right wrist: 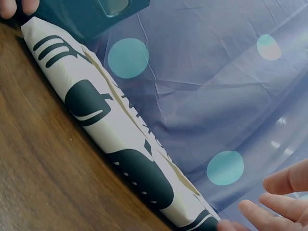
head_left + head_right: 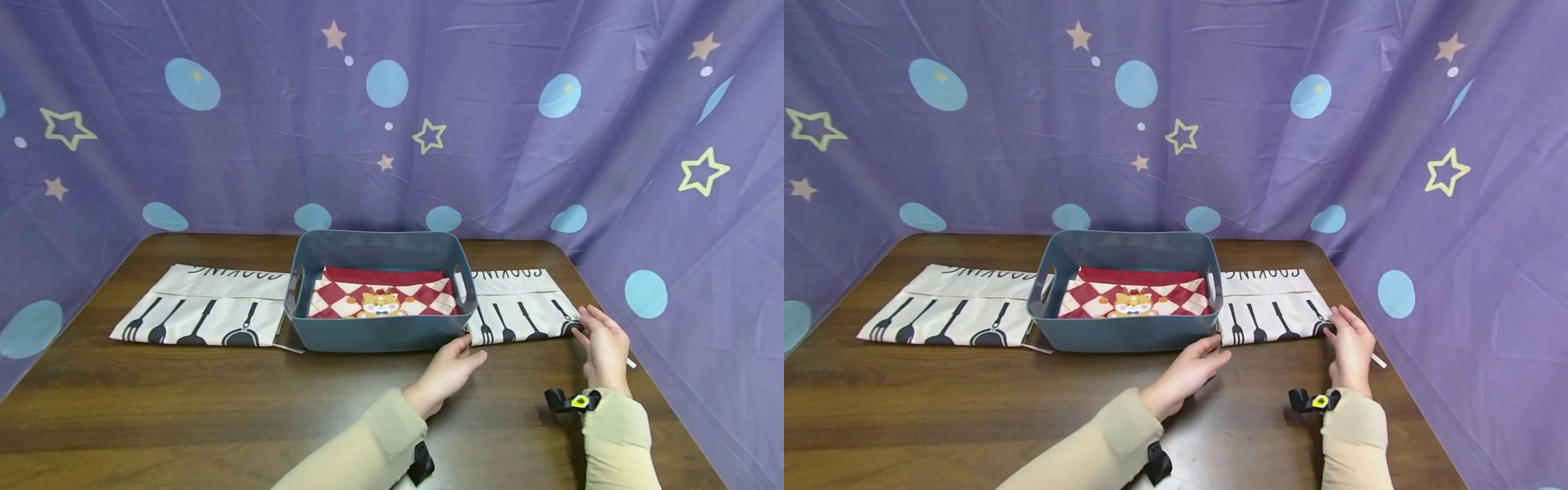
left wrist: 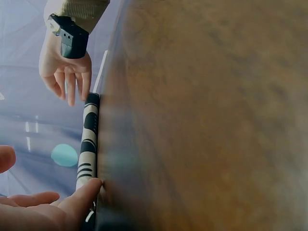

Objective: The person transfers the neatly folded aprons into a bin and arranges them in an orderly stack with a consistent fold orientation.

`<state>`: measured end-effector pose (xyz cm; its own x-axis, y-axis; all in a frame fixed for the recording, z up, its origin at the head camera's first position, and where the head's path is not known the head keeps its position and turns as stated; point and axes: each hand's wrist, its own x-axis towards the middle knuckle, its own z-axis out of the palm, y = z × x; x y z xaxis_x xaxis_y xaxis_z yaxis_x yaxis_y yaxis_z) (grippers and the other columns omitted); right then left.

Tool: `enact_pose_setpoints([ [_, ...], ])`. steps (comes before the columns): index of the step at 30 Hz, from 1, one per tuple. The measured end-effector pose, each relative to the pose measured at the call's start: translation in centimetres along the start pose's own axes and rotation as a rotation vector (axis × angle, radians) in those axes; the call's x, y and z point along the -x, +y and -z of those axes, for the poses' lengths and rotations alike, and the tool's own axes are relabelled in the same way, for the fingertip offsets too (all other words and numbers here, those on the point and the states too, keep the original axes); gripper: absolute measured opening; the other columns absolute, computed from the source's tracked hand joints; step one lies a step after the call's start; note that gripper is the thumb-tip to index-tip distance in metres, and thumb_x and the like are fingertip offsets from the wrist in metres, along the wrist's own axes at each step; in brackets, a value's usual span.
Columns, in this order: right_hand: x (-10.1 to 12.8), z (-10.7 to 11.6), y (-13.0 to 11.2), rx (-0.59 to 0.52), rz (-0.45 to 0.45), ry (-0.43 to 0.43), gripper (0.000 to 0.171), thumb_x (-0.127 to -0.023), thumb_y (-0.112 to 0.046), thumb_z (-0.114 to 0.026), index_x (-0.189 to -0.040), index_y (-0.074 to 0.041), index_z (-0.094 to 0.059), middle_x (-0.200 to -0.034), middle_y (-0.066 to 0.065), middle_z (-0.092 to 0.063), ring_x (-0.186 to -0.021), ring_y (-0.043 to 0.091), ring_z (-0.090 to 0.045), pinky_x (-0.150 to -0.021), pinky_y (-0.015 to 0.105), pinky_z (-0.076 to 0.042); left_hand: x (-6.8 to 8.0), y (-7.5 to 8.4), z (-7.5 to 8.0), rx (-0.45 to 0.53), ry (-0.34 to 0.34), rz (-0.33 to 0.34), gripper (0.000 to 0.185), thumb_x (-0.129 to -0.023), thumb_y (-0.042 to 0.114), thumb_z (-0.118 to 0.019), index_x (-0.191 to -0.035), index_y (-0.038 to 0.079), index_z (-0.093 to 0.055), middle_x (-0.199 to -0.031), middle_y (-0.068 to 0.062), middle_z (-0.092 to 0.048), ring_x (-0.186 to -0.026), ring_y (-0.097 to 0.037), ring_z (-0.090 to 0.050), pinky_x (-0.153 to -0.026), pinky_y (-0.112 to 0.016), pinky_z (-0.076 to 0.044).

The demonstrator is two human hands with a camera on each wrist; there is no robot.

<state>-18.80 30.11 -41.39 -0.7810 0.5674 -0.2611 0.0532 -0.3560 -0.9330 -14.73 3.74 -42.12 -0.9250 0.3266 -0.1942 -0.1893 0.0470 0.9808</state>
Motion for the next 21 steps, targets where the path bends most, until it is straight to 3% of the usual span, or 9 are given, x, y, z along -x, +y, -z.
enact_pose_setpoints([
  [8, -0.49, 0.24, 0.13, -0.034, -0.007, 0.012, 0.024, -0.095, 0.004, -0.053, -0.094, -0.017, -0.065, -0.086, -0.012, -0.066, -0.095, 0.000, -0.062, -0.070, 0.016, -0.056, -0.51, 0.00, -0.59, 0.000, -0.005, 0.021, 0.061, -0.097, 0.020, -0.061, -0.145, -0.011, -0.039, -0.152, -0.026, -0.039, -0.141, -0.043, -0.039, -0.115, -0.049, -0.036],
  [10, -0.61, 0.19, 0.13, 0.029, -0.006, 0.014, 0.022, -0.097, 0.001, -0.052, -0.105, -0.015, -0.064, -0.097, -0.012, -0.063, -0.107, 0.003, -0.058, -0.074, 0.015, -0.055, -0.63, -0.03, -0.65, 0.001, -0.010, 0.026, 0.061, -0.097, 0.019, -0.060, -0.145, -0.011, -0.038, -0.153, -0.026, -0.039, -0.141, -0.043, -0.039, -0.115, -0.050, -0.036],
  [12, -0.67, 0.10, 0.15, 0.123, -0.007, -0.005, 0.030, -0.098, -0.003, -0.050, -0.126, -0.010, -0.060, -0.118, -0.003, -0.060, -0.122, 0.010, -0.051, -0.079, 0.013, -0.054, -0.71, -0.04, -0.66, -0.004, -0.011, 0.029, 0.060, -0.098, 0.019, -0.059, -0.146, -0.011, -0.038, -0.152, -0.027, -0.039, -0.140, -0.043, -0.040, -0.115, -0.050, -0.036],
  [14, -0.73, 0.01, 0.16, 0.208, -0.016, -0.024, 0.044, -0.099, -0.008, -0.049, -0.143, -0.005, -0.047, -0.137, 0.002, -0.050, -0.133, 0.014, -0.043, -0.085, 0.012, -0.051, -0.74, -0.05, -0.64, -0.006, -0.008, 0.033, 0.058, -0.098, 0.019, -0.058, -0.145, -0.010, -0.038, -0.152, -0.027, -0.040, -0.139, -0.042, -0.041, -0.115, -0.049, -0.037],
  [16, -0.75, 0.01, 0.18, 0.266, -0.020, -0.040, 0.054, -0.100, -0.010, -0.048, -0.151, 0.000, -0.035, -0.145, 0.005, -0.042, -0.137, 0.014, -0.039, -0.087, 0.011, -0.049, -0.75, -0.05, -0.63, -0.001, -0.011, 0.035, 0.058, -0.099, 0.018, -0.057, -0.145, -0.010, -0.038, -0.151, -0.027, -0.041, -0.139, -0.042, -0.042, -0.114, -0.048, -0.039],
  [21, -0.65, 0.52, 0.10, 0.278, -0.023, -0.023, 0.055, -0.100, -0.011, -0.048, -0.152, 0.000, -0.034, -0.128, -0.001, -0.049, -0.131, 0.012, -0.043, -0.081, 0.010, -0.050, -0.72, -0.11, -0.70, 0.042, -0.031, 0.049, 0.058, -0.099, 0.017, -0.056, -0.146, -0.011, -0.037, -0.152, -0.028, -0.039, -0.140, -0.041, -0.041, -0.108, -0.046, -0.046],
])
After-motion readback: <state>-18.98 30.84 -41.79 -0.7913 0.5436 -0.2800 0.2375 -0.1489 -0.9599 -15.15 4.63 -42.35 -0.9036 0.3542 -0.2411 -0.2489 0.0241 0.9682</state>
